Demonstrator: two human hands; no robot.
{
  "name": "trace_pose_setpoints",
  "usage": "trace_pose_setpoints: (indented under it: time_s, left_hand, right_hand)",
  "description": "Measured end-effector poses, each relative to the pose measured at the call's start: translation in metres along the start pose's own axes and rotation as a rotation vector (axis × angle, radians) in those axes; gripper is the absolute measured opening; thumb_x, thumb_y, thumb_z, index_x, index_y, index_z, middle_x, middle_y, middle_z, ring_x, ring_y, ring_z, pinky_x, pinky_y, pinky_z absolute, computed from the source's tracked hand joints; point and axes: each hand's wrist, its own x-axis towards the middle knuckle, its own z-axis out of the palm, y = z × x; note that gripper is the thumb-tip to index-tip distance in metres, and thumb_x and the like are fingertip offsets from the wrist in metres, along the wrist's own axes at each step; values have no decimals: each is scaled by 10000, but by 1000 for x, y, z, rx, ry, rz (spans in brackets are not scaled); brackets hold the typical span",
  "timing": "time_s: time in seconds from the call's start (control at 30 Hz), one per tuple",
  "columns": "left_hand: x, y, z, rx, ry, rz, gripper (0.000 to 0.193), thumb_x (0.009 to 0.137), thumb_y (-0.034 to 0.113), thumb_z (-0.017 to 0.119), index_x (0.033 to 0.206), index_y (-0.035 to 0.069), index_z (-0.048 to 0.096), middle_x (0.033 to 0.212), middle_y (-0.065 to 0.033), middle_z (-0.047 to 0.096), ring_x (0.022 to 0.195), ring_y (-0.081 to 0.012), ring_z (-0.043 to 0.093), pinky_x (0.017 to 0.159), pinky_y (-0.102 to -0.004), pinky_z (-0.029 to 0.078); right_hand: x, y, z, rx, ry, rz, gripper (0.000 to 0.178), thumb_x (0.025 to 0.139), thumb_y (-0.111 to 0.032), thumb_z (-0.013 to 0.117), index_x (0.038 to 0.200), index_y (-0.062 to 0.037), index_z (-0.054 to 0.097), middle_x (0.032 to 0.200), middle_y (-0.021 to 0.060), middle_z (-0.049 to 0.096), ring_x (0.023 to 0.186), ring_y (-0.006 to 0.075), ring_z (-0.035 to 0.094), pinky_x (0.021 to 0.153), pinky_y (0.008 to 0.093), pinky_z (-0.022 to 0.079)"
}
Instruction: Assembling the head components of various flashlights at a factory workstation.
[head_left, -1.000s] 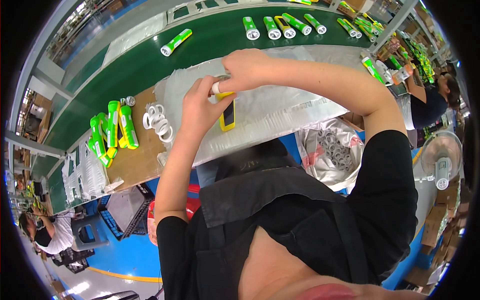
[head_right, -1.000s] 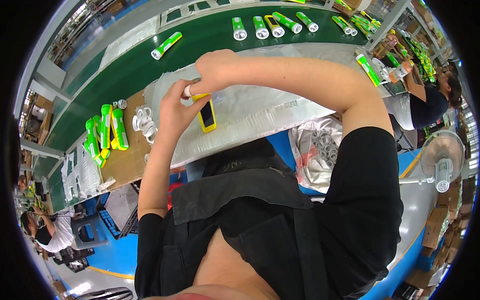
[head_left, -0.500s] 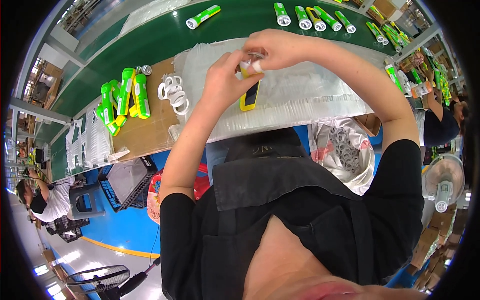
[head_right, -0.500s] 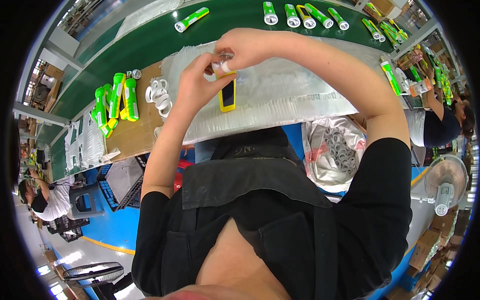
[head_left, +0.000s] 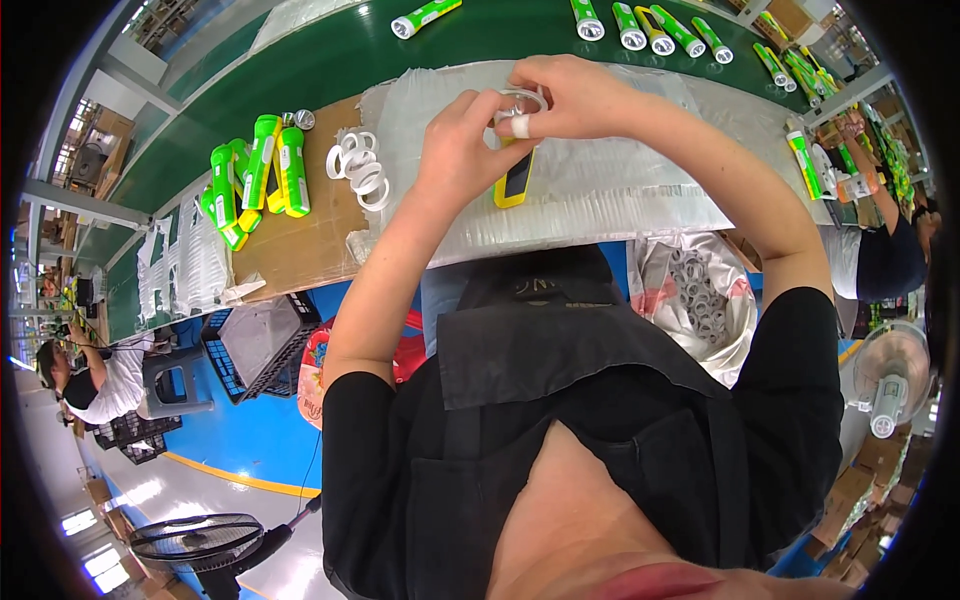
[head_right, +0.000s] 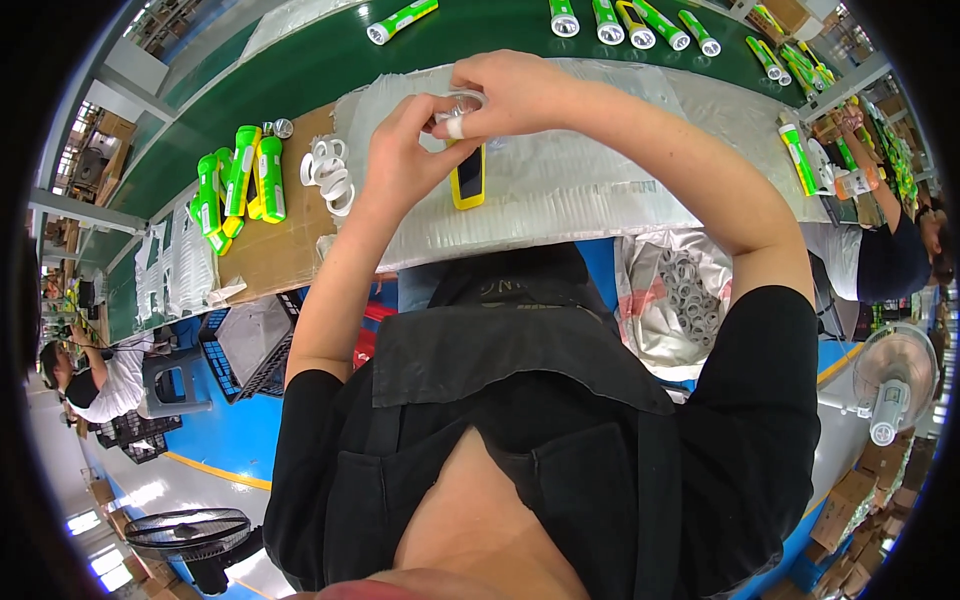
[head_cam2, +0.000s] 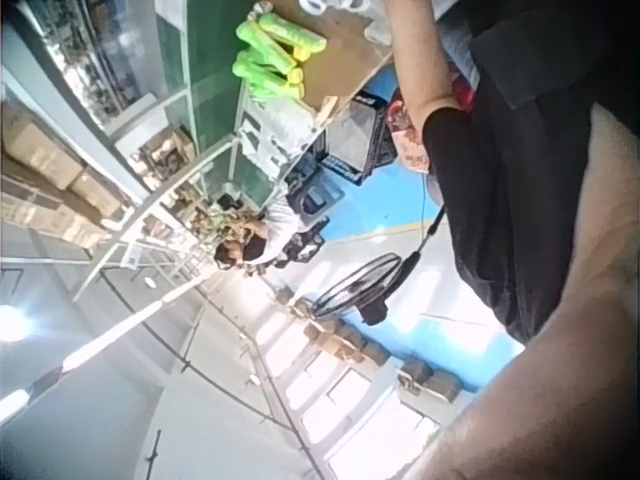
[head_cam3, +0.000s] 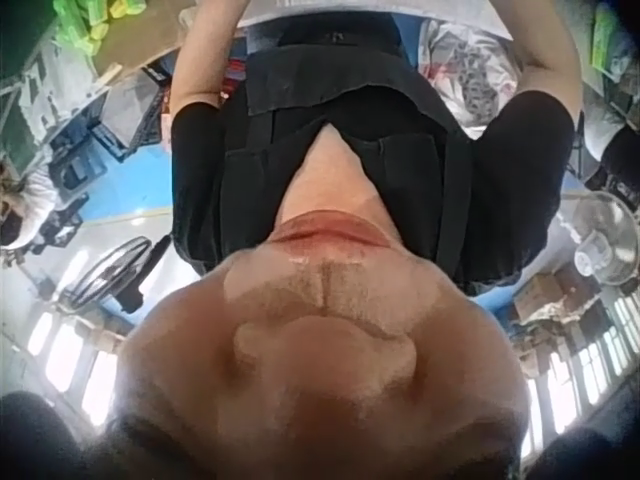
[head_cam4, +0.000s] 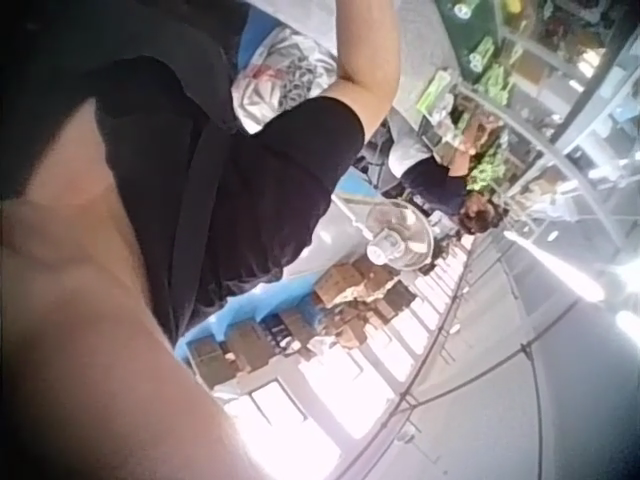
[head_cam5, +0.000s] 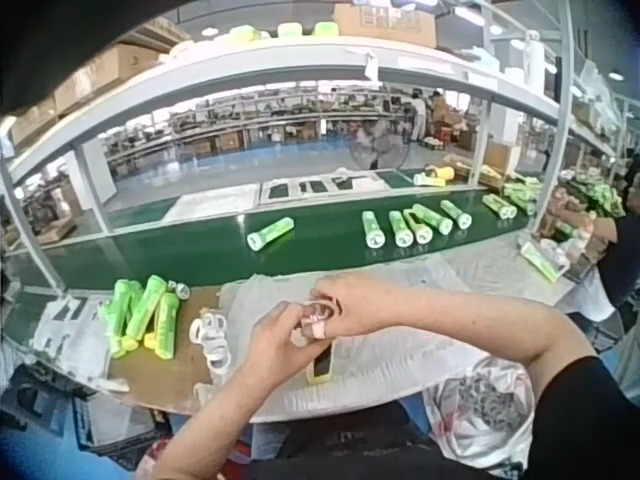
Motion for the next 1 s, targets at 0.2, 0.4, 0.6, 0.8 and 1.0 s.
trace_pose_setpoints:
  time_s: [0.2,0.4,0.6,0.8,1.0]
  left_hand:
    - [2,4,-2,-25,-50,1,394,647,160,854,961,117,621,834,-45,645,736,-227,645,624,-338,524]
    - [-5,12,-15,-484,-69,-213,826,707,112,845,1406,117,405,1218,-150,612,1076,-232,627,887,-356,516]
    - [-9,50,-46,-1182,-837,-687,444,899,292,655,1221,34,492,747,-41,621,578,-122,613,564,-275,497]
    - [35,-28,-1,-188,-623,-562,524,836,356,679,1176,19,466,789,-144,657,584,-229,639,584,-356,520]
    - [3,-119,-68,350,-19,-183,647,814,303,748,1335,42,467,1263,-198,569,1136,-348,567,967,-405,467]
  right_hand:
    - [-8,6,2,128,89,-158,458,749,-433,763,869,-37,566,739,82,580,662,204,562,574,324,442]
    - [-19,0,-9,304,112,-61,346,816,-292,765,921,-44,547,764,39,581,648,80,527,563,240,413]
    - [-44,-6,-16,416,107,-320,363,984,-323,455,1164,-29,568,951,91,636,854,174,632,768,305,492]
    - [31,74,66,509,440,-60,289,944,-298,483,1093,-78,596,926,154,664,849,361,645,741,375,499]
    - [90,118,81,496,665,140,412,965,-430,541,1118,-52,597,929,154,656,812,242,623,726,349,481]
